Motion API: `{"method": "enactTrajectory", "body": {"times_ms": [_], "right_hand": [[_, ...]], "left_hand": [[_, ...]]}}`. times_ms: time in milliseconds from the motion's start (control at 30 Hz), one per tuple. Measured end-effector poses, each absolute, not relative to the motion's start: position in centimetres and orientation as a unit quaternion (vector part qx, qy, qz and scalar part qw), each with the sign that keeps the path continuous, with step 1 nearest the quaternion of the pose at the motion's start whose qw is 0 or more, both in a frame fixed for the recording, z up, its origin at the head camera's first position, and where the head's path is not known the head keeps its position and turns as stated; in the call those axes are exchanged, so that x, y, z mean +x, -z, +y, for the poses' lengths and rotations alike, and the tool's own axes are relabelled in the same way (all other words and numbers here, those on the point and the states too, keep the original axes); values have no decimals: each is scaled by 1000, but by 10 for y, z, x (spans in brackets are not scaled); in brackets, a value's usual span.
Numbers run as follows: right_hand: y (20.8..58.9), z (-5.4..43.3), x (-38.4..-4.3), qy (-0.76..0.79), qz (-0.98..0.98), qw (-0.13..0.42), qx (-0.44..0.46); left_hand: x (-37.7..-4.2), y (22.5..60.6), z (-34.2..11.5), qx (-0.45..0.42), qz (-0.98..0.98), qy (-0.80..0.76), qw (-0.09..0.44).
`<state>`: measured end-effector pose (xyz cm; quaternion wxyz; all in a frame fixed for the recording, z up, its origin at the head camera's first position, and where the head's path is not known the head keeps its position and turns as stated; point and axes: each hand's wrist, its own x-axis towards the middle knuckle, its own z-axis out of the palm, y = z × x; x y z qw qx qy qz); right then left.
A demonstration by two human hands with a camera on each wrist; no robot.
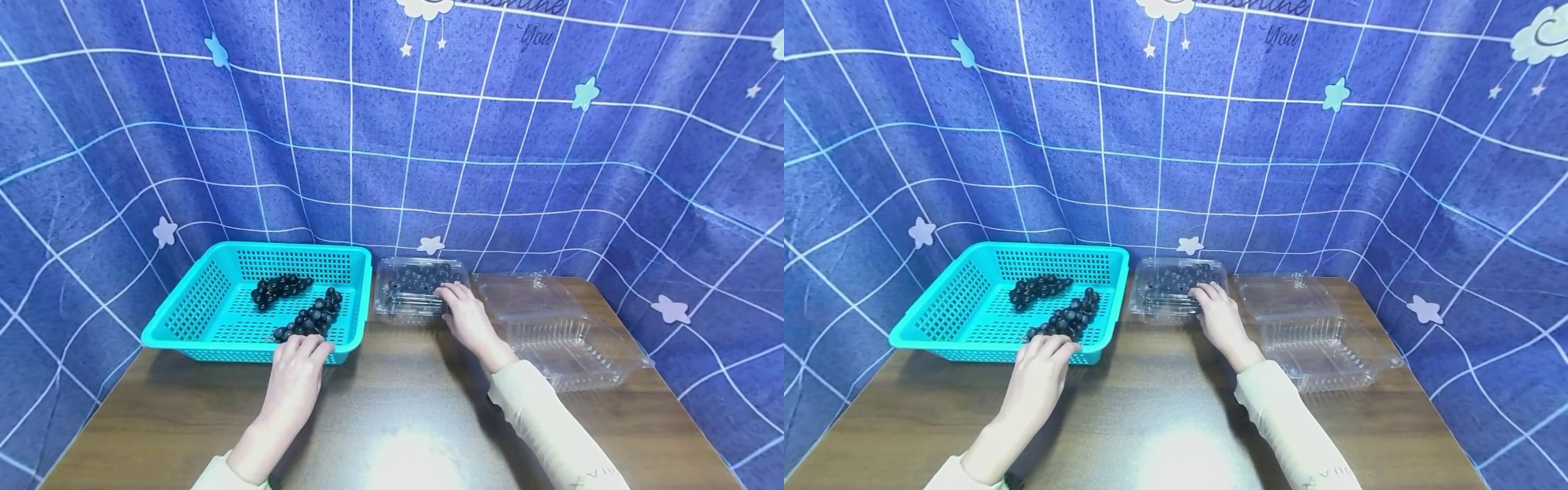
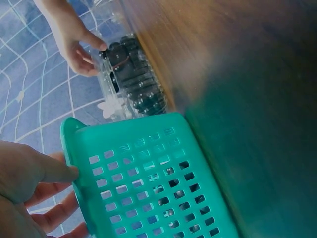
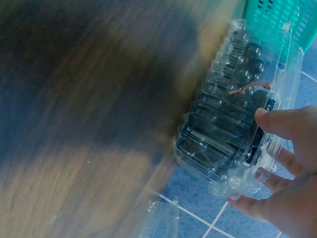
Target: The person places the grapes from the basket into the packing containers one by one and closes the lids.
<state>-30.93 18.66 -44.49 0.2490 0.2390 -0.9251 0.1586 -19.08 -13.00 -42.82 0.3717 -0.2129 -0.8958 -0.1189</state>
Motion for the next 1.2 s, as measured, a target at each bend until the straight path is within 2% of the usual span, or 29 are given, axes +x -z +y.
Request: {"method": "enactTrajectory", "body": {"times_ms": [733, 1200], "right_hand": [[441, 183, -320, -157, -920, 263, 244], [440, 182, -325, -146, -928, 250, 233]], "left_hand": [[-190, 425, -130, -212, -898, 120, 366], [-190, 426, -130, -212, -900, 122, 361]]}}
